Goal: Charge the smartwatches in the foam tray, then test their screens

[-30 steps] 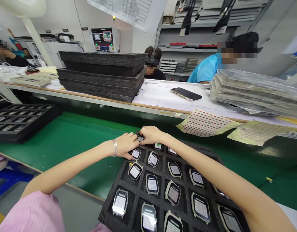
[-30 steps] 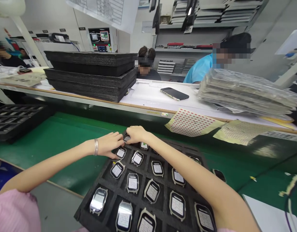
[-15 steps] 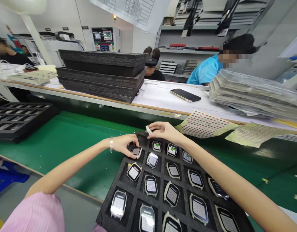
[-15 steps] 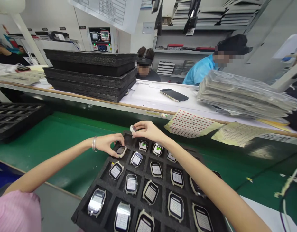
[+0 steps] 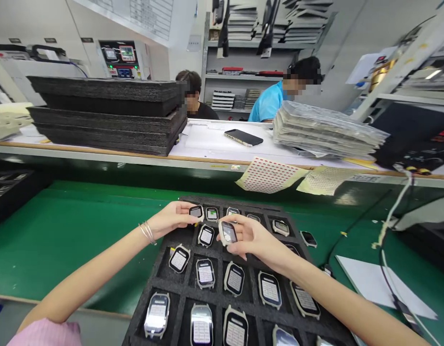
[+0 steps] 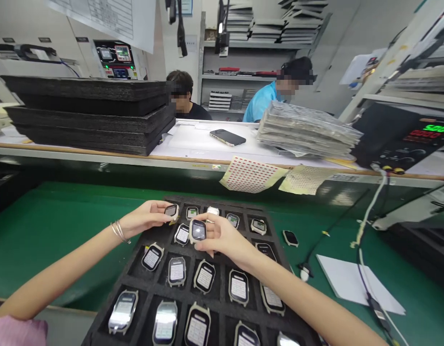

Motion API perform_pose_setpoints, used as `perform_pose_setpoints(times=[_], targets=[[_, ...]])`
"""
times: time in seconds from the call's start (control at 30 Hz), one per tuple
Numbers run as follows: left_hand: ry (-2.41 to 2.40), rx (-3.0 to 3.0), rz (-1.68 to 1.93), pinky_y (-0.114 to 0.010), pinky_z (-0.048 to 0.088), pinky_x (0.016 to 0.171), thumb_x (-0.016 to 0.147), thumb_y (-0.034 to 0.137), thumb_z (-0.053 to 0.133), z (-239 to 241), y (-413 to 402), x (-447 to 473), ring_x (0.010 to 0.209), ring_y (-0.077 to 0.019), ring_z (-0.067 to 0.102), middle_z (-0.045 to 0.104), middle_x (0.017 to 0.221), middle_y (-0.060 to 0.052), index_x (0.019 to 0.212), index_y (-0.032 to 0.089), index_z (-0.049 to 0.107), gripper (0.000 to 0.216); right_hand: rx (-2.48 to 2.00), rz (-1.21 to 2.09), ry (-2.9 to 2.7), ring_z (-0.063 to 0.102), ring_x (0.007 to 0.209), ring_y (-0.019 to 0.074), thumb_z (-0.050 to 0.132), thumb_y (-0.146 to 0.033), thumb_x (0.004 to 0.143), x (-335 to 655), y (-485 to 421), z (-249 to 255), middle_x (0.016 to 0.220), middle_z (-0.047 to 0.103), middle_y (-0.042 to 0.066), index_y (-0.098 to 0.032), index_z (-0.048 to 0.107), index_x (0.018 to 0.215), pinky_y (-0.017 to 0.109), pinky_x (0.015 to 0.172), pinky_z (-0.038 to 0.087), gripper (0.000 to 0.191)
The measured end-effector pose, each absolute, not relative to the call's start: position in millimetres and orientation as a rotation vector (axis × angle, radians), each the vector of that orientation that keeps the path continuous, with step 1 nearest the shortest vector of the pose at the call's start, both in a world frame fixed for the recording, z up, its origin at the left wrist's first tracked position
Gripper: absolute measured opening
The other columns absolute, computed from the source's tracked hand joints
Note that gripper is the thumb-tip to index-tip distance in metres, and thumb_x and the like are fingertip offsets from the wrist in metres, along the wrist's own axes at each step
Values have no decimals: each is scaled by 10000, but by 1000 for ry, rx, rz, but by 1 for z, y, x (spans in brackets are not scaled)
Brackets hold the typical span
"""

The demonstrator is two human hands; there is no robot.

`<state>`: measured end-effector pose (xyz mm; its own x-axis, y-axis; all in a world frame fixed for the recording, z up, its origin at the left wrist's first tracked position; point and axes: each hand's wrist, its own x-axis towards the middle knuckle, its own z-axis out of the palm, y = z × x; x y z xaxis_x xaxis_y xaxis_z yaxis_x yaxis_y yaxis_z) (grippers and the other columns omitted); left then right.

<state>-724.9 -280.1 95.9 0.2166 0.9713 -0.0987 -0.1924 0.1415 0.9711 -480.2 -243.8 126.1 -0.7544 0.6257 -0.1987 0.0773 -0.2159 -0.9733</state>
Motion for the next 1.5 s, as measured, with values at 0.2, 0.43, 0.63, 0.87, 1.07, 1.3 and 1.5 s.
perform_pose_setpoints(times=[0.2,0.43,0.63,0.87,1.07,1.3,1.5], targets=[[858,921,979,-138,429,504,685,165,769,88,-278,-716,619,-79,559,632,772,-63,879,82,697,223,-803,2051,-1605,554,515,92,750,-121,656,-470,-248,120,795,607,12,-174,487,1135,160,374,424,549],[852,819,1094,-156,502,618,634,51,767,93,-281,-714,732,-125,647,680,920,-96,1020,103,664,403,-775,2021,-1611,555,518,94,746,-122,669,-467,-247,116,779,595,4,-178,497,1141,167,390,425,537],[872,755,1147,-132,419,465,621,-4,704,95,-288,-718,697,-108,632,650,1140,-125,1089,147,630,497,-720,2018,-1558,520,552,86,702,-101,666,-464,-250,118,938,606,47,-208,516,1157,182,414,383,536],[778,668,1064,-169,425,498,651,22,594,101,-293,-720,685,-120,606,661,1027,-122,1192,143,527,559,-760,1773,-1607,487,495,99,602,-300,821,-466,-257,120,890,647,62,-202,508,1186,208,404,354,389],[880,728,910,-251,497,554,767,91,564,108,-297,-707,774,-260,691,664,945,-133,1226,124,446,475,-845,1555,-1663,405,407,59,605,-396,852,-466,-263,118,798,664,39,-188,561,1065,187,371,313,301],[800,801,1059,-416,496,831,820,114,528,118,-305,-689,901,-257,656,656,1018,-158,1178,124,470,362,-846,1534,-1634,449,376,64,504,-417,904,-464,-265,122,795,682,43,-188,586,1040,182,348,299,279],[858,1023,1250,-332,526,672,888,224,521,123,-311,-679,778,-199,641,642,1018,-125,1180,160,476,303,-848,1484,-1684,535,426,89,508,-406,922,-460,-268,123,809,675,50,-183,571,1176,189,376,383,344]])
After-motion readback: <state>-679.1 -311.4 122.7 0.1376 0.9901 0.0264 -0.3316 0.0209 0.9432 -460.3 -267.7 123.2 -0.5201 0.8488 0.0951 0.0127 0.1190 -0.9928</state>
